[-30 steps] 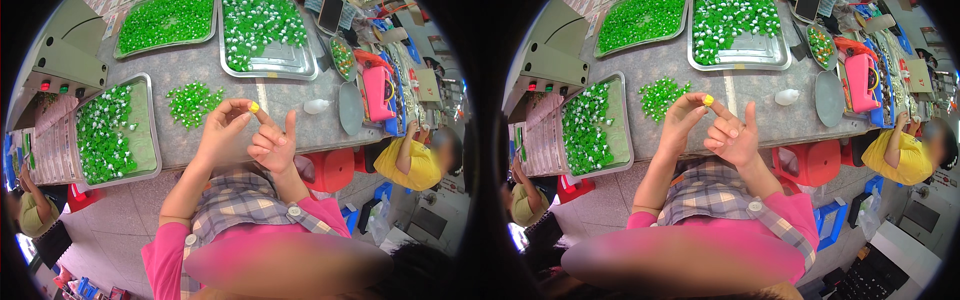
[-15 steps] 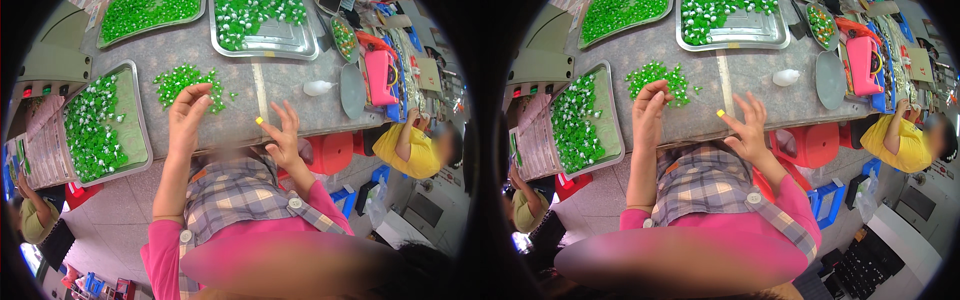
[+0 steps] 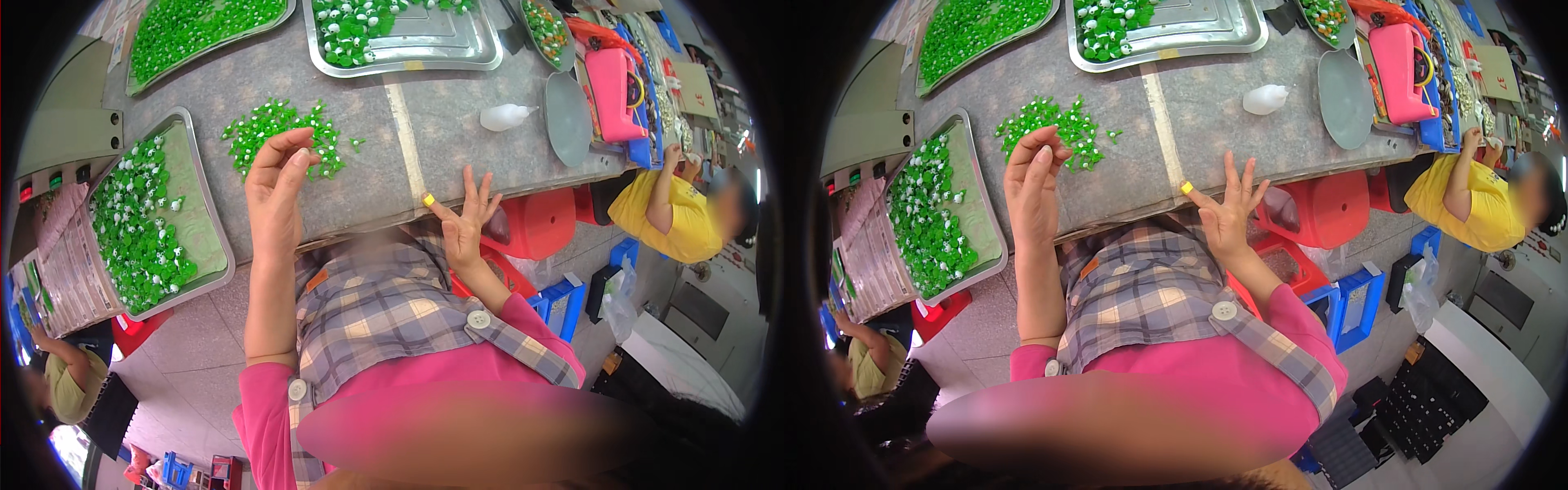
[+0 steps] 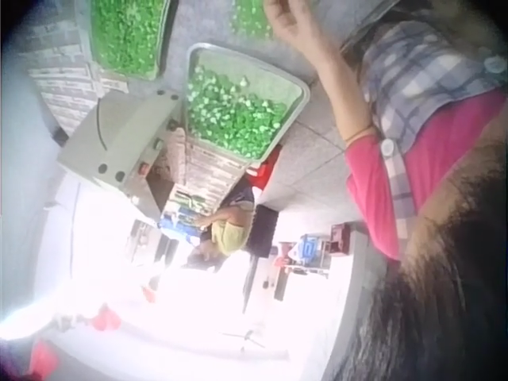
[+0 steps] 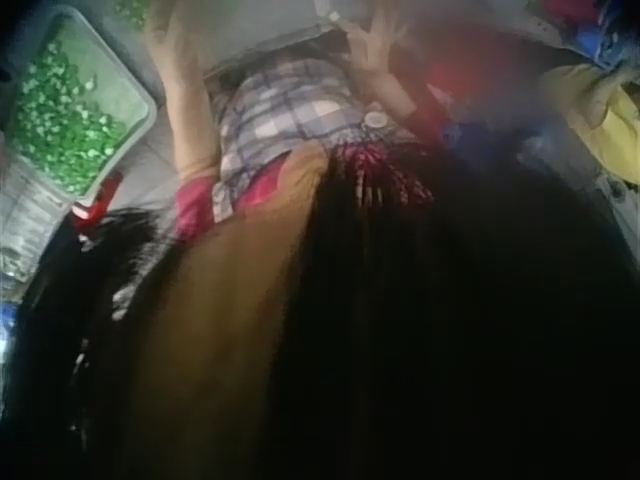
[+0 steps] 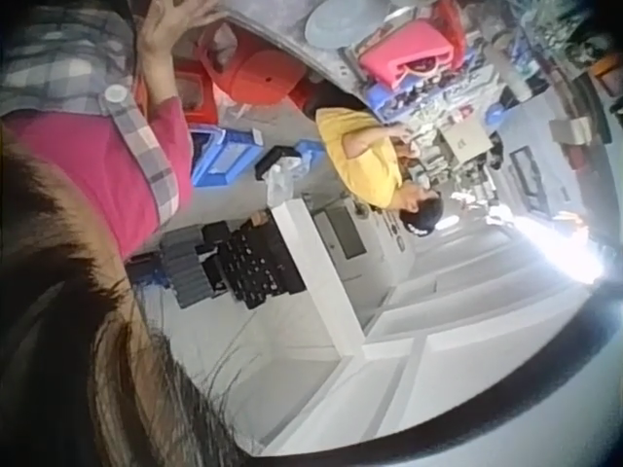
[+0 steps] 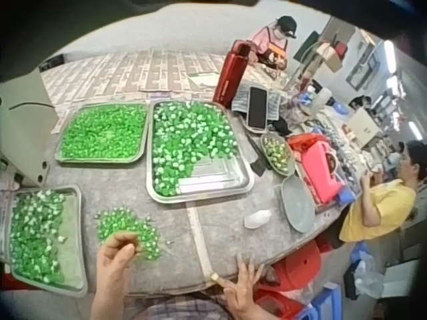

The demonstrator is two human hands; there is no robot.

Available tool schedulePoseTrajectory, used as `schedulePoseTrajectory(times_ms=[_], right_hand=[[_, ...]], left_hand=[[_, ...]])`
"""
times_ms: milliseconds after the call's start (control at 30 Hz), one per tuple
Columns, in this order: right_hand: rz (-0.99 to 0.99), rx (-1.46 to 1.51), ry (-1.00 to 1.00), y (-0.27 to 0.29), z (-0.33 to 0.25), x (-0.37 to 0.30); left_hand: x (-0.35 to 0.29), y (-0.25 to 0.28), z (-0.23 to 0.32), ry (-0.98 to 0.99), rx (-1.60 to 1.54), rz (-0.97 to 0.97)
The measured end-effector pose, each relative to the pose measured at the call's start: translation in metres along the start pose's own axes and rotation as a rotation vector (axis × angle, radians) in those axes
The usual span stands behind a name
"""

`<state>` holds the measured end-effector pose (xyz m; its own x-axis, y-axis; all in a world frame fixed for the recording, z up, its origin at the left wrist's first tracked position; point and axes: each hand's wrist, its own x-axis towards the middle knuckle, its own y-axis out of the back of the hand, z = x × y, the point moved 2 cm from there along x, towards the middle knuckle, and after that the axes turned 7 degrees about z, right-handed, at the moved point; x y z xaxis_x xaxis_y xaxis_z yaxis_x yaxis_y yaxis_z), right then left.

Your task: The person glues small green, white, and yellow parts onto toy figures by hand using a glue bottle, assembling the figures at a factory workbench.

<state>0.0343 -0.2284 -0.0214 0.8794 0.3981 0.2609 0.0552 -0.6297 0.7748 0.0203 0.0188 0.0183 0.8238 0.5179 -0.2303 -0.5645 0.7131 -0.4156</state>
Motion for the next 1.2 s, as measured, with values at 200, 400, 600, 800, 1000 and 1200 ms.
schedulePoseTrajectory(times_ms=[200, 400, 600, 800, 1000, 1200], right_hand=[[0.011, 0.004, -0.076, 0.011, -0.001, 0.000], [-0.141, 1.803, -0.598, 0.011, -0.046, 0.046], [-0.575, 2.430, -0.960, -0.016, -0.074, 0.060], [-0.671, 2.523, -0.994, -0.024, -0.082, 0.062], [-0.519, 2.233, -0.875, -0.015, -0.060, 0.064], [0.754, 0.531, -0.297, 0.034, 0.028, 0.063]], left_hand=[[0.000, 0.002, 0.001, -0.013, -0.006, -0.017], [-0.003, -0.005, -0.008, 0.033, 0.015, -0.070], [-0.014, -0.015, -0.014, 0.066, 0.105, -0.144], [-0.018, -0.019, -0.018, 0.134, 0.059, -0.222], [-0.011, -0.003, -0.016, 0.045, 0.150, -0.149], [0.001, 0.032, -0.003, -0.048, 0.110, 0.065]])
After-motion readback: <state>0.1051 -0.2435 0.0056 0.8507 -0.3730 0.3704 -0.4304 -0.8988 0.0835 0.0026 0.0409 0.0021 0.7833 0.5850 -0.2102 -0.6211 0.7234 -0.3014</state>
